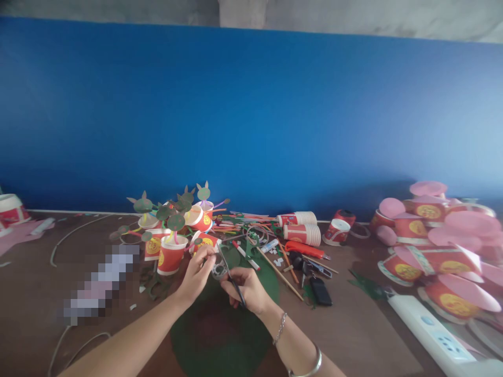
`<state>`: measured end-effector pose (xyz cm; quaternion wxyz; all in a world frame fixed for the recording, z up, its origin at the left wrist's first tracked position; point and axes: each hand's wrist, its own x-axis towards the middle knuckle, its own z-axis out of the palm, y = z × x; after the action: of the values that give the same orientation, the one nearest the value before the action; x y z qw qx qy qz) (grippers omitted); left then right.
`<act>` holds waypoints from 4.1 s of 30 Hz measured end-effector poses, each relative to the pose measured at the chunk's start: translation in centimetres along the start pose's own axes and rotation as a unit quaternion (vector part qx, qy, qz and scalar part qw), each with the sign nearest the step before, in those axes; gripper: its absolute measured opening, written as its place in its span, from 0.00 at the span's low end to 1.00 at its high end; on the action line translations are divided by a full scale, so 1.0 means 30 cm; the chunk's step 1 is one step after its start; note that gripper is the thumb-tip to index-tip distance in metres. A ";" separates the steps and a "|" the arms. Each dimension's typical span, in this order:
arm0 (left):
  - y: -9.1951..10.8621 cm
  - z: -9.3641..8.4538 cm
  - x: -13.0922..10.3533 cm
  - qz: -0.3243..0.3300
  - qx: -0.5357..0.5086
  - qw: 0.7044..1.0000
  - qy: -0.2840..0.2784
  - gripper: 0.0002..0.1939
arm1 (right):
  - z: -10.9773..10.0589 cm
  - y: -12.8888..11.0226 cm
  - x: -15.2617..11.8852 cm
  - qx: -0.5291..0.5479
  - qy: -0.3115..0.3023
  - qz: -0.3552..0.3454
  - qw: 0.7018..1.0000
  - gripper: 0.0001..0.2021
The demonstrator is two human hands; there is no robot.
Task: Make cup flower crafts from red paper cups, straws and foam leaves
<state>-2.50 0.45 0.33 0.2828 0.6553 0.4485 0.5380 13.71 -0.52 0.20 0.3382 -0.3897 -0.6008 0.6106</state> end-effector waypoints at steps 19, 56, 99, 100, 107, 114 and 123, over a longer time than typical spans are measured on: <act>0.022 -0.006 0.001 0.020 0.015 1.000 -0.010 0.10 | -0.017 0.014 0.022 -0.027 0.125 -0.039 0.991 0.13; -0.029 0.028 -0.029 0.076 0.138 0.987 0.041 0.14 | -0.101 -0.118 0.047 -0.055 0.203 -0.126 0.969 0.14; 0.000 0.036 -0.016 -0.107 -0.118 0.986 0.058 0.19 | 0.029 -0.001 0.017 -0.020 0.071 -0.044 0.996 0.18; 0.000 0.035 -0.017 -0.105 -0.116 0.986 0.048 0.19 | 0.028 0.000 0.017 -0.017 0.074 -0.047 0.996 0.18; 0.003 0.033 -0.016 -0.114 -0.116 0.986 0.049 0.20 | 0.031 0.001 0.013 -0.024 0.060 -0.052 0.997 0.17; 0.010 0.037 -0.016 -0.127 -0.124 0.984 0.021 0.21 | 0.033 -0.001 0.017 -0.015 0.074 -0.054 0.996 0.19; 0.022 0.033 -0.015 -0.122 -0.129 0.984 0.000 0.21 | 0.043 -0.034 0.004 -0.014 0.084 -0.069 0.994 0.18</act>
<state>-1.39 -0.12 0.42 0.4289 0.5537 0.4517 0.5526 12.46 -0.96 1.17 0.4231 -0.4019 -0.6043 0.5426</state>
